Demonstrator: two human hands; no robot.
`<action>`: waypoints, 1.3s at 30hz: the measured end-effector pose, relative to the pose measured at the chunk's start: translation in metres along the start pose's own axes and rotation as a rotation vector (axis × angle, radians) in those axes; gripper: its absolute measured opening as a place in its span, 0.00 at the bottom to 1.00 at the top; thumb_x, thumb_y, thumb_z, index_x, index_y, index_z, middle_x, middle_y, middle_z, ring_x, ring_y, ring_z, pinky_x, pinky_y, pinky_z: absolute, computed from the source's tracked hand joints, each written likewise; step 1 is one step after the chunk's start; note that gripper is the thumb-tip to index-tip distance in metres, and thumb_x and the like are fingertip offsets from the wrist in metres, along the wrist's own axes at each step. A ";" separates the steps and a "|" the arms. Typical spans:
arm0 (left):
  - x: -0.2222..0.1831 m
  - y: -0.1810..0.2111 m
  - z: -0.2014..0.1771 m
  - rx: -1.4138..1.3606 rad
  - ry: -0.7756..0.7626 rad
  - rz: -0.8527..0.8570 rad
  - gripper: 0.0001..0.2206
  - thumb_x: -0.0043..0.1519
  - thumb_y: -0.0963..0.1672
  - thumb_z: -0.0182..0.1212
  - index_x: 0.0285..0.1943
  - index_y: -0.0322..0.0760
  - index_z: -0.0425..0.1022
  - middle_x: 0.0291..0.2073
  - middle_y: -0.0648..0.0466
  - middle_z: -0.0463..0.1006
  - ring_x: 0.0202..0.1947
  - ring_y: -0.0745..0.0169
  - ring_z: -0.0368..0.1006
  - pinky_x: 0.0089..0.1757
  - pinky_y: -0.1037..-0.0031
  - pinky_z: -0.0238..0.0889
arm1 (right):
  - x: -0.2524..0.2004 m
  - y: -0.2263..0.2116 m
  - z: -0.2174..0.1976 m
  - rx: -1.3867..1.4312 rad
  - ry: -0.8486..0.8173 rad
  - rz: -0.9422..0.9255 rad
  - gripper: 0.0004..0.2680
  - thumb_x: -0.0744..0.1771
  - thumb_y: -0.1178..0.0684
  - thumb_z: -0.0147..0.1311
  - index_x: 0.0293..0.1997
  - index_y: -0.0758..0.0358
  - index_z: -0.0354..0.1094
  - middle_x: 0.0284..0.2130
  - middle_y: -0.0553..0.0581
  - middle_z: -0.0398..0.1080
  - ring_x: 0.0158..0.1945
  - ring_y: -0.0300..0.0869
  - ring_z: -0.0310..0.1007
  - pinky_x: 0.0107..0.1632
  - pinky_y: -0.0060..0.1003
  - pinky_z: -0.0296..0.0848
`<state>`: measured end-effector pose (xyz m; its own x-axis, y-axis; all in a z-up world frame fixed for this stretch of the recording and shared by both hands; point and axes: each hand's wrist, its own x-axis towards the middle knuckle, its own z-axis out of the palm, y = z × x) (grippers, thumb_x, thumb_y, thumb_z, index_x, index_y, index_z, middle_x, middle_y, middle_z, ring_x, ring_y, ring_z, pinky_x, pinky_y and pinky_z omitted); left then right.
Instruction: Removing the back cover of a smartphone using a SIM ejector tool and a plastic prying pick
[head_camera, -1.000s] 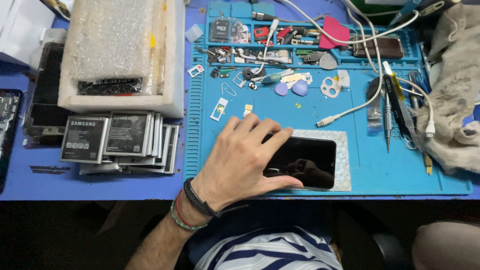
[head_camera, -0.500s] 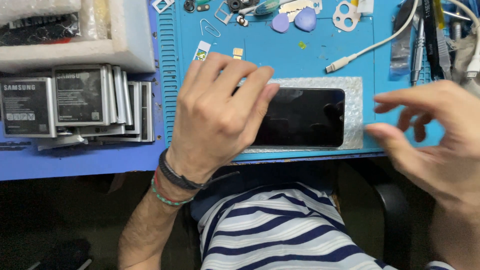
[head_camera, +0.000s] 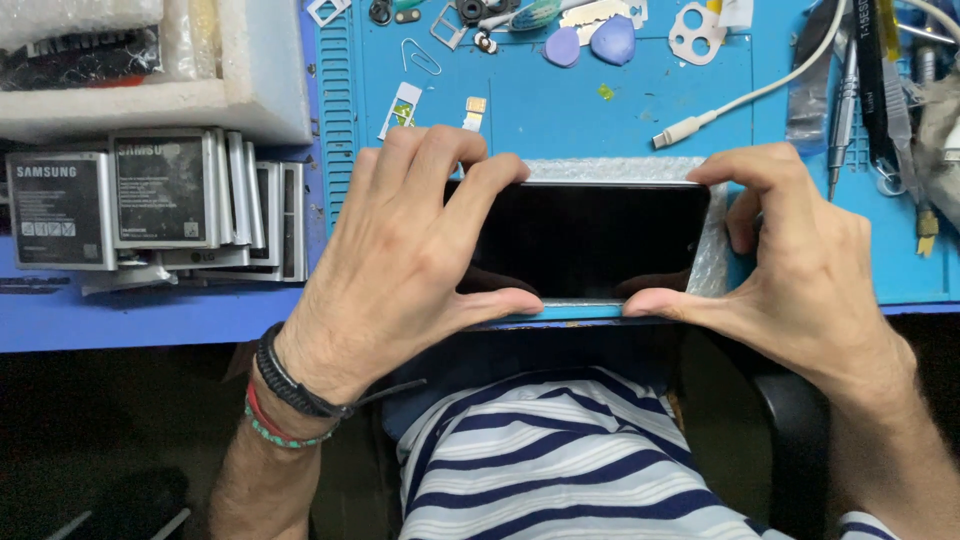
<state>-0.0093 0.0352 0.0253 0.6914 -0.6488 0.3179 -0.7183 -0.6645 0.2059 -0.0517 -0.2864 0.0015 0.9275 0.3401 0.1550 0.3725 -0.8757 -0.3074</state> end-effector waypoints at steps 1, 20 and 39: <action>0.001 0.003 -0.002 -0.069 -0.004 -0.008 0.43 0.51 0.61 0.88 0.62 0.34 0.69 0.51 0.45 0.67 0.48 0.46 0.64 0.45 0.62 0.60 | -0.005 0.005 0.003 0.047 -0.005 0.039 0.43 0.54 0.27 0.79 0.66 0.66 0.59 0.37 0.52 0.64 0.31 0.37 0.63 0.32 0.39 0.61; 0.014 0.016 -0.006 -0.122 0.344 0.180 0.07 0.75 0.38 0.57 0.45 0.35 0.80 0.37 0.51 0.83 0.31 0.53 0.71 0.31 0.65 0.58 | 0.008 -0.006 -0.010 0.480 0.150 -0.137 0.03 0.69 0.66 0.61 0.45 0.74 0.74 0.40 0.64 0.78 0.43 0.49 0.79 0.49 0.37 0.75; 0.025 0.043 0.020 0.283 0.553 0.157 0.13 0.76 0.50 0.54 0.50 0.52 0.87 0.34 0.67 0.77 0.32 0.68 0.70 0.43 0.74 0.51 | 0.053 0.033 -0.033 -0.538 0.184 -0.371 0.07 0.76 0.59 0.59 0.60 0.56 0.78 0.54 0.50 0.80 0.46 0.42 0.78 0.42 0.36 0.75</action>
<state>-0.0212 -0.0167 0.0231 0.3833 -0.5094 0.7705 -0.7070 -0.6986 -0.1101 0.0090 -0.3082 0.0309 0.7033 0.6286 0.3320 0.5532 -0.7772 0.2999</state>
